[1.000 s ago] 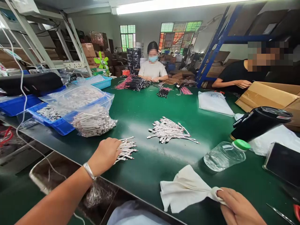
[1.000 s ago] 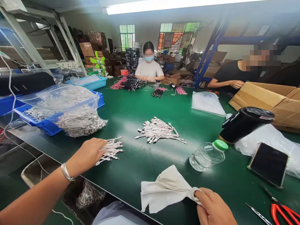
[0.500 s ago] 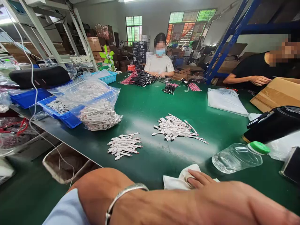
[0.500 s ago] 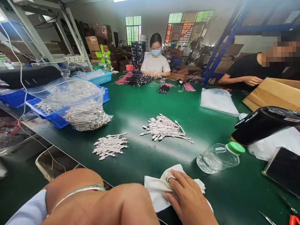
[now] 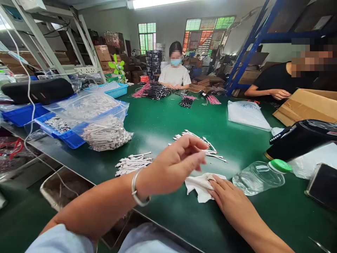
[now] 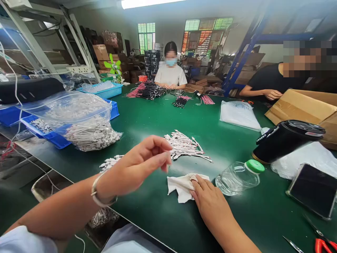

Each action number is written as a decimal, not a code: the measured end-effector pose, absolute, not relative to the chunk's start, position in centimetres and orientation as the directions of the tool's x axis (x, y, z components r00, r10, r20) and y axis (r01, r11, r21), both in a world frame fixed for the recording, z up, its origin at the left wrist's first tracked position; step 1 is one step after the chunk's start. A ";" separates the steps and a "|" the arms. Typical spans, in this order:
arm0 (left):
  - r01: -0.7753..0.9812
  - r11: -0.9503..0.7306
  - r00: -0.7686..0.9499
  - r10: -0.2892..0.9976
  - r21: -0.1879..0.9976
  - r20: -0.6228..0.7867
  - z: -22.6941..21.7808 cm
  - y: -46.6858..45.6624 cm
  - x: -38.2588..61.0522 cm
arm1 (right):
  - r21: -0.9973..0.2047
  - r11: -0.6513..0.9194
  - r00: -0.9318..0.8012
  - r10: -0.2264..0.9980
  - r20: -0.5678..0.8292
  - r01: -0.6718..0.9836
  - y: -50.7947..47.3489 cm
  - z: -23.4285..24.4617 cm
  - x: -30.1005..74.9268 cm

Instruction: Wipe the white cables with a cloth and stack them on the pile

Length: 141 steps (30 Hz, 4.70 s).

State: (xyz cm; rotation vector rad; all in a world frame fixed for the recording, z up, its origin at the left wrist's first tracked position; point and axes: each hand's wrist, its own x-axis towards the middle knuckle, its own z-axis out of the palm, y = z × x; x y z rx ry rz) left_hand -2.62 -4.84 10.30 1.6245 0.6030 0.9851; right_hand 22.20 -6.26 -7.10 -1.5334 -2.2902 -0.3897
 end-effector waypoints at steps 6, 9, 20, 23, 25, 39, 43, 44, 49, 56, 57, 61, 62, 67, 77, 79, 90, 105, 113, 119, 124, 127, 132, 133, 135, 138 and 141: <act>0.729 -0.670 0.663 0.742 0.142 0.097 3.9 3.7 1.1 | 0.041 0.367 -0.336 0.796 0.503 0.929 -7.4 -6.8 22.9; 0.769 -0.637 0.635 0.771 0.055 0.057 2.7 5.2 4.1 | 0.000 0.416 -0.324 0.708 0.628 0.909 -7.8 -6.0 22.3; 0.852 -0.518 0.506 0.852 -0.074 -0.135 2.1 9.5 7.2 | -0.147 0.438 -0.229 0.694 0.683 0.887 -8.3 -4.9 22.4; 0.848 -0.525 0.514 0.848 -0.069 -0.125 2.7 9.7 6.6 | -0.189 0.441 -0.201 0.695 0.691 0.877 -8.3 -5.0 22.5; 0.845 -0.532 0.523 0.843 -0.054 -0.129 3.0 9.7 6.2 | -0.213 0.440 -0.181 0.696 0.695 0.872 -8.3 -5.0 22.4; 0.887 -0.461 0.445 0.869 -0.025 -0.218 2.0 9.6 7.0 | -0.265 0.427 -0.152 0.726 0.671 0.865 -8.0 -4.8 21.9; 0.903 -0.429 0.421 0.871 0.025 -0.251 1.9 10.2 6.5 | -0.274 0.426 -0.150 0.731 0.666 0.862 -8.0 -4.9 22.1; 0.905 -0.424 0.418 0.873 0.035 -0.252 1.9 10.3 6.3 | -0.276 0.425 -0.150 0.734 0.662 0.862 -8.0 -4.9 22.1; 0.896 -0.427 0.443 0.866 0.120 -0.233 2.1 10.6 5.2 | -0.287 0.409 -0.135 0.745 0.653 0.866 -8.0 -4.9 22.2; 0.849 -0.425 0.488 0.859 0.313 -0.158 3.0 11.0 3.6 | -0.271 0.406 -0.130 0.728 0.674 0.873 -8.0 -5.0 22.2; 0.838 -0.422 0.492 0.858 0.345 -0.147 3.1 11.0 3.3 | -0.272 0.407 -0.129 0.727 0.674 0.872 -8.0 -5.0 22.2; 0.786 -0.394 0.492 0.865 0.476 -0.097 3.5 10.7 2.3 | -0.304 0.421 -0.116 0.725 0.679 0.854 -7.9 -5.2 22.4; 0.766 -0.391 0.495 0.865 0.511 -0.080 3.7 10.3 2.1 | -0.324 0.420 -0.098 0.724 0.683 0.848 -7.8 -5.0 22.4; 0.614 -0.435 0.552 0.833 0.659 0.037 4.9 6.2 1.1 | -0.665 0.292 0.116 0.860 0.497 0.687 -7.9 -2.1 20.9; 0.137 -0.391 0.610 0.757 0.910 0.234 -0.6 -0.2 0.2 | -0.876 0.294 0.042 0.941 0.335 0.383 -4.1 -1.4 13.4; 0.095 -0.319 0.595 0.778 0.943 0.204 -1.7 0.0 0.2 | -0.842 0.315 0.026 0.932 0.362 0.437 -3.9 -1.7 12.9; -0.154 -0.005 0.678 0.727 0.988 0.110 -2.4 0.0 0.4 | -0.760 0.458 -0.163 0.886 0.434 0.462 -5.4 -1.3 12.8; -0.265 0.022 0.469 0.877 0.964 0.109 0.1 -1.7 -0.5 | -0.998 0.061 -0.227 0.972 0.055 0.018 -4.5 -3.7 12.1; -0.081 -0.212 0.448 0.865 0.974 0.226 -1.3 -2.4 -0.1 | -0.998 0.047 -0.106 0.993 0.051 -0.041 -4.3 -5.3 11.8; -0.025 -0.435 0.453 0.797 0.900 0.399 -1.2 -2.9 -0.4 | -0.991 0.120 -0.070 0.990 0.125 -0.062 -4.4 -5.1 12.0; -0.041 -0.300 0.395 0.871 0.953 0.292 -2.1 -2.2 -0.1 | -0.987 0.075 -0.145 0.985 0.096 -0.143 -4.3 -4.5 12.1; -0.058 -0.252 0.374 0.892 0.966 0.255 -2.1 -2.2 0.0 | -0.985 0.039 -0.201 0.977 0.073 -0.170 -4.7 -4.4 12.0; -0.037 -0.403 0.434 0.818 0.914 0.378 -1.3 -3.1 -0.4 | -0.990 0.014 -0.218 0.975 0.044 -0.138 -5.2 -3.3 11.8; -0.046 -0.475 0.478 0.762 0.879 0.437 -1.2 -3.3 -0.5 | -0.997 0.044 -0.234 0.971 0.057 -0.059 -5.3 -2.9 11.9; -0.055 -0.587 0.549 0.658 0.808 0.516 -1.2 -3.6 -0.7 | -0.981 0.147 -0.282 0.953 0.107 0.128 -5.3 -2.2 12.1; -0.015 -0.632 0.570 0.631 0.775 0.526 -1.4 -3.7 -0.9 | -0.908 0.292 -0.378 0.910 0.167 0.300 -5.0 -1.8 12.7; 0.024 -0.664 0.594 0.611 0.747 0.524 -1.3 -3.4 -0.9 | -0.887 0.340 -0.409 0.891 0.198 0.311 -4.7 -2.7 13.0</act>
